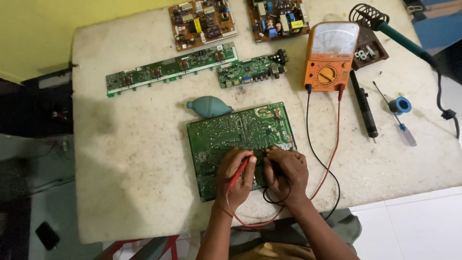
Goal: Testing electrical components on a circuit board using a digital multimeter probes
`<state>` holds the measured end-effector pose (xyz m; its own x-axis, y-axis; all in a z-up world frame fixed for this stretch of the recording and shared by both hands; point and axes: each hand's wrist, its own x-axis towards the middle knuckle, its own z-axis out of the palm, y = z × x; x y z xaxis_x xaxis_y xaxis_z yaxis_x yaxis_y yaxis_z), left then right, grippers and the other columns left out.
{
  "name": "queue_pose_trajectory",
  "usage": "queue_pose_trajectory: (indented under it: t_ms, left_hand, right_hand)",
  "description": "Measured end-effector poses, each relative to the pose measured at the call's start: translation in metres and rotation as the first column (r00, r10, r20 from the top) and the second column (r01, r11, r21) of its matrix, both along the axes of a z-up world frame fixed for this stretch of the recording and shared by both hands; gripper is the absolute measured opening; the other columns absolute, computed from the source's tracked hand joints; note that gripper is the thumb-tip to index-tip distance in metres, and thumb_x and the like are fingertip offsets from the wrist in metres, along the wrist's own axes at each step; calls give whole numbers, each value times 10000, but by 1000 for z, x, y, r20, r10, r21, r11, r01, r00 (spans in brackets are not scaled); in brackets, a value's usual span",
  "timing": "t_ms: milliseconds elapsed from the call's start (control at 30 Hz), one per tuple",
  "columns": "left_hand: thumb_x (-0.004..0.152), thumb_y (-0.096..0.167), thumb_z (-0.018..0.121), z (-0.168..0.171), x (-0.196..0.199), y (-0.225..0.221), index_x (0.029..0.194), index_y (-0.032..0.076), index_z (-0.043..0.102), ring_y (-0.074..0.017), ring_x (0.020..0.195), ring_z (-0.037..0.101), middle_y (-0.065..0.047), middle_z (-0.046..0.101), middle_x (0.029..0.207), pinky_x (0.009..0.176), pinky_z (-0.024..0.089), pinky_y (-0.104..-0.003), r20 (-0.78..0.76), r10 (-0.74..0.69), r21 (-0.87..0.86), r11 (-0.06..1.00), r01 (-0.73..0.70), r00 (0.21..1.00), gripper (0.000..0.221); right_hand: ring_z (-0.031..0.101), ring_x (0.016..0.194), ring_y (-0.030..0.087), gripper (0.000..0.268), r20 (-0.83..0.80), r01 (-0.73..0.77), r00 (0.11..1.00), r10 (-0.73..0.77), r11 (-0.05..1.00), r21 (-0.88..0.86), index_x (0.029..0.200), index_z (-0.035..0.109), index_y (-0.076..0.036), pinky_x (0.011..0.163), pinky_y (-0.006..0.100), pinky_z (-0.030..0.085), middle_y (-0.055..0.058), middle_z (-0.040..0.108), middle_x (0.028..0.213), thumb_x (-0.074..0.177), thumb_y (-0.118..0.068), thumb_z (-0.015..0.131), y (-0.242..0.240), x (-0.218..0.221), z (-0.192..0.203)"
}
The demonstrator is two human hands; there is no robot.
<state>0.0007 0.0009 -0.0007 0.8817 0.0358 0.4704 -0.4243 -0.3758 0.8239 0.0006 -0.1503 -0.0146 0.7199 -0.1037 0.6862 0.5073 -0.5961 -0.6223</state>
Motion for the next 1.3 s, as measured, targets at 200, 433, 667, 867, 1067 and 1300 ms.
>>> queue_pose_trajectory:
  t_ms: [200, 433, 667, 867, 1067, 1300]
  left_hand:
    - [975, 138, 698, -2, 1, 0, 1009, 41, 733, -327, 841, 749, -121, 727, 890, 823, 595, -403, 2, 7, 8, 1000, -7, 1000, 109]
    - [985, 141, 680, 4, 2, 1, 1025, 44, 739, -336, 826, 742, -130, 721, 877, 776, 595, -407, -20, -14, 19, 1000, 14, 1000, 120]
    - [1036, 203, 573, 9, -4, 4, 1029, 26, 697, -274, 955, 686, -110, 732, 1007, 858, 559, -383, -32, -54, 140, 989, 58, 998, 215]
    - [994, 182, 602, 5, -1, 2, 987, 56, 714, -248, 867, 710, -90, 754, 963, 794, 564, -356, -43, -37, 157, 987, 44, 998, 169]
    - [961, 233, 634, -17, -1, 5, 978, 96, 744, -220, 902, 725, -53, 775, 984, 816, 565, -336, -69, 65, 195, 979, -51, 995, 176]
    - [957, 282, 621, -4, -3, 1, 918, 141, 751, -172, 866, 715, 5, 780, 911, 755, 570, -306, -231, 121, 226, 972, -68, 966, 195]
  right_hand:
    - [779, 953, 228, 62, 15, 4, 1000, -4, 1000, -24, 918, 752, -164, 899, 322, 507, -5, 782, 903, 874, -129, 779, -2, 1, -2]
    - [780, 914, 228, 61, 15, -11, 1000, 11, 1000, -5, 927, 758, -154, 862, 316, 506, 1, 788, 898, 875, -130, 777, -2, 3, 2]
    - [746, 844, 193, 63, -26, -116, 993, 116, 993, 6, 973, 687, -101, 826, 319, 499, 47, 749, 977, 945, -56, 656, -3, -2, 15]
    - [782, 978, 168, 91, -64, -49, 997, 48, 999, -8, 1033, 706, -163, 916, 336, 454, 28, 793, 1078, 962, -204, 667, -8, -5, 6]
    - [794, 1002, 210, 91, -49, -68, 996, 69, 998, 17, 1010, 708, -100, 899, 345, 475, 58, 791, 1036, 949, -150, 661, -6, -4, 24]
    - [806, 990, 208, 76, -67, -52, 996, 54, 998, 32, 1000, 705, -113, 880, 336, 475, 48, 805, 1017, 936, -121, 664, -5, -5, 19]
